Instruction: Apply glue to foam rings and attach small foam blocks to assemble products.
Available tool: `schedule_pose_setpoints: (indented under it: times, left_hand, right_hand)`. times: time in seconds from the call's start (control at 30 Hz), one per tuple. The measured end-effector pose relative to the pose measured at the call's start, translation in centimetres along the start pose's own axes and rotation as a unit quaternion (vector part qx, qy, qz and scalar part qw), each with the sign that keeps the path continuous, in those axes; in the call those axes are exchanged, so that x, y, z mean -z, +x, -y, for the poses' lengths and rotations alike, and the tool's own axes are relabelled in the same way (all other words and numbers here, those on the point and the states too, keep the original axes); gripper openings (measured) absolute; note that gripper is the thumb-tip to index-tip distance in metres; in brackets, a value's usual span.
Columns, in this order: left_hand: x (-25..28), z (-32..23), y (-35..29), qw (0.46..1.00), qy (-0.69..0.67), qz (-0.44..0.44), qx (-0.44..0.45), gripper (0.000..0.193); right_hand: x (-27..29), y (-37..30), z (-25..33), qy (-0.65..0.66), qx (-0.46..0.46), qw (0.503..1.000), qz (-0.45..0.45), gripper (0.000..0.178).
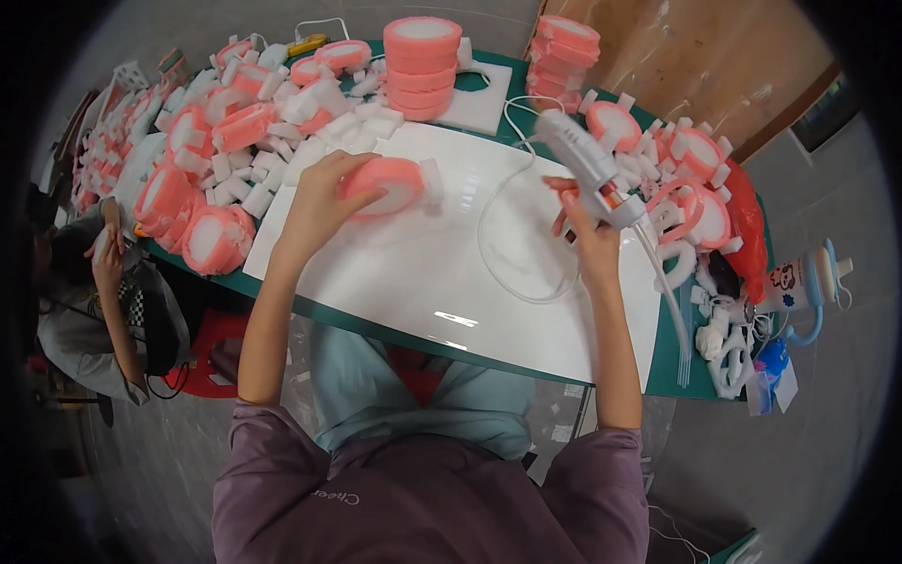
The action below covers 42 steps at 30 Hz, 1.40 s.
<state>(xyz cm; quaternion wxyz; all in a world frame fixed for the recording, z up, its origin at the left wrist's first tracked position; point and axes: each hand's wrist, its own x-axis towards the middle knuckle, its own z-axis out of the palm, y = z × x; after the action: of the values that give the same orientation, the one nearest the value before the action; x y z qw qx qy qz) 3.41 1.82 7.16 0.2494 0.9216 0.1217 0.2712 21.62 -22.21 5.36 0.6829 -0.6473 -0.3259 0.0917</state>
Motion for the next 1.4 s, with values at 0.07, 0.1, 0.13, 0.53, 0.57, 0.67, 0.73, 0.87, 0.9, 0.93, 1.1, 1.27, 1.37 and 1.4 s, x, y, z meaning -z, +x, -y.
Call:
schedule_pose_setpoints:
  times: [0.07,0.1,0.13,0.53,0.57,0.67,0.73,0.87,0.9,0.93,1.1,1.27,1.37,1.4]
  left_hand:
    - [0.1,-0.3,-0.4,1.0,0.023,0.0,-0.005,0.042]
    - [0.3,-0.5,-0.7,0.999,0.034,0.0,-0.008,0.043]
    - [0.5,-0.3,-1.0,0.999,0.021,0.026,-0.013,0.046]
    - [0.1,-2.1,-1.2,0.999,-0.041,0.006,0.032,0.034]
    - [-0.2,-2.1,-1.3,0.999,-0.04,-0.002,0.033,0.033]
    - [-0.3,-2.2,-1.4,0.999,-0.039,0.003,0.037,0.033]
    - [-0.3,-2.1,-1.5,0.998,-0.035,0.011,0.042,0.033]
    - [-0.5,-2.1,-1.6,0.999,-0.029,0.009,0.043,0.033]
    - [-0.5,-2.1,-1.7,0.999,-0.03,0.005,0.042,0.033]
    - [-0.6,-2.1,-1.7,0.999,-0.029,0.004,0.04,0.032]
    - [-0.7,-2.2,-1.7,0.999,-0.028,0.009,0.042,0.032]
    - [-0.9,-2.0,-1.8,0.999,-0.023,-0.001,0.028,0.033]
    - [-0.9,-1.9,-1.8,0.999,-0.017,-0.009,0.028,0.033]
    - [-1.0,-1.9,-1.8,0.999,-0.014,-0.012,0.03,0.033]
  right_hand:
    - [-0.8,-0.5,0.0,-0.005,-0.006,0.999,0.05,0.023]
    - [-1.1,-0.9,0.1,-0.008,-0.008,0.997,0.074,0.023]
    - [-1.4,-1.2,0.2,-0.009,-0.017,0.996,0.088,0.023]
    - [-3.5,-3.7,0.7,-0.134,-0.143,0.962,0.189,0.033]
    - [-3.5,-3.8,0.2,-0.144,-0.152,0.96,0.187,0.035]
    - [-3.6,-3.9,-1.0,-0.156,-0.159,0.96,0.169,0.04]
    - [-3.7,-3.9,-1.2,-0.164,-0.156,0.96,0.164,0.043]
    - [-3.8,-3.8,-1.4,-0.171,-0.145,0.961,0.164,0.043]
    - [-3.8,-3.9,-1.5,-0.167,-0.142,0.962,0.161,0.042]
    - [-3.9,-3.9,-1.4,-0.175,-0.144,0.96,0.162,0.042]
    - [-3.9,-4.1,-1.5,-0.186,-0.154,0.958,0.157,0.041]
    - [-3.9,-4.3,-1.6,-0.191,-0.135,0.96,0.156,0.026]
    - [-3.8,-4.2,-1.8,-0.184,-0.141,0.961,0.151,0.031]
    - [-3.8,-4.2,-1.8,-0.18,-0.148,0.961,0.15,0.036]
